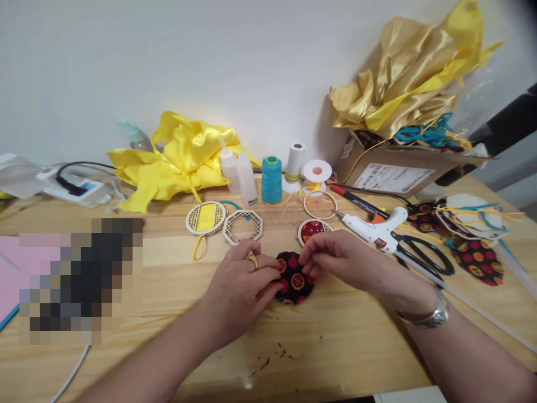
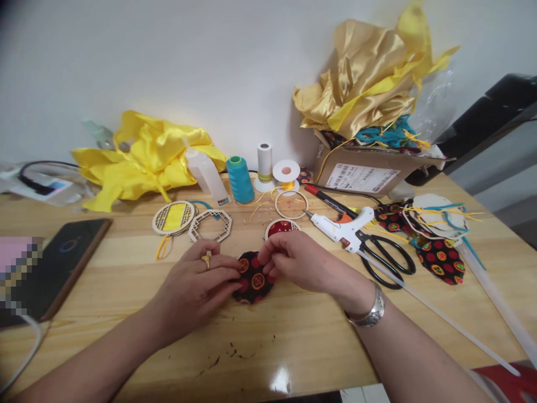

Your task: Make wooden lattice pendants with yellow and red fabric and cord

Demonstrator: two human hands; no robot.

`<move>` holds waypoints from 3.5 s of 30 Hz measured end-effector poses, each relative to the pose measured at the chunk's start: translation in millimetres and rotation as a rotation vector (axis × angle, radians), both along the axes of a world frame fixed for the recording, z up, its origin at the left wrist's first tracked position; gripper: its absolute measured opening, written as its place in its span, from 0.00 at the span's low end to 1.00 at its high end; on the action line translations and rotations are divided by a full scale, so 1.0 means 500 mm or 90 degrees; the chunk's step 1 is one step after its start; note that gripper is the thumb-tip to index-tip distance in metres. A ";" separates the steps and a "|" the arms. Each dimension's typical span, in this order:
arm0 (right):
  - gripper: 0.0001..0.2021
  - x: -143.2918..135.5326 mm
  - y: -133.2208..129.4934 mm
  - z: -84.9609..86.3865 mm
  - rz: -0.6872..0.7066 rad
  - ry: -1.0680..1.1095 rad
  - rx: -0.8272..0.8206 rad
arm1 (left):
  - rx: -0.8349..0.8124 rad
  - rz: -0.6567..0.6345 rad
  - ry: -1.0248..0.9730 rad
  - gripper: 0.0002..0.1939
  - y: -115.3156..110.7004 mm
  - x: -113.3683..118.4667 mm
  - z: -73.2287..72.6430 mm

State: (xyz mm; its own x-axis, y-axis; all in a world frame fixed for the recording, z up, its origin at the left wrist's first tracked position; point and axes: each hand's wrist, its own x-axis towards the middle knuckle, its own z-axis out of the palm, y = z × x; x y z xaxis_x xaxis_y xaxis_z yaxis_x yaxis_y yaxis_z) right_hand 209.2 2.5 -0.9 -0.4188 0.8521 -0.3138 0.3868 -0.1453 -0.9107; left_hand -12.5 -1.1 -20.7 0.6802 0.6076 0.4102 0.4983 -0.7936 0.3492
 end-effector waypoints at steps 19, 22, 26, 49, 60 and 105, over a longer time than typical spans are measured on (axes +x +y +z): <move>0.14 -0.004 0.000 0.013 -0.007 0.042 -0.030 | -0.077 -0.028 0.038 0.16 -0.007 0.000 -0.005; 0.15 -0.004 0.003 0.006 -0.004 0.030 -0.043 | -0.104 -0.022 0.053 0.16 -0.006 -0.001 -0.008; 0.15 -0.007 0.005 -0.004 -0.006 0.032 -0.044 | -0.118 -0.012 0.065 0.16 -0.005 -0.003 -0.010; 0.14 0.001 -0.005 0.018 0.183 -0.083 0.109 | -0.169 0.038 0.100 0.27 -0.001 -0.001 -0.017; 0.15 -0.002 -0.004 0.022 0.133 -0.056 0.103 | -0.197 0.055 0.104 0.26 -0.001 0.001 -0.015; 0.11 -0.032 -0.010 -0.021 0.174 -0.195 0.399 | -0.208 0.149 0.016 0.28 0.004 0.011 -0.025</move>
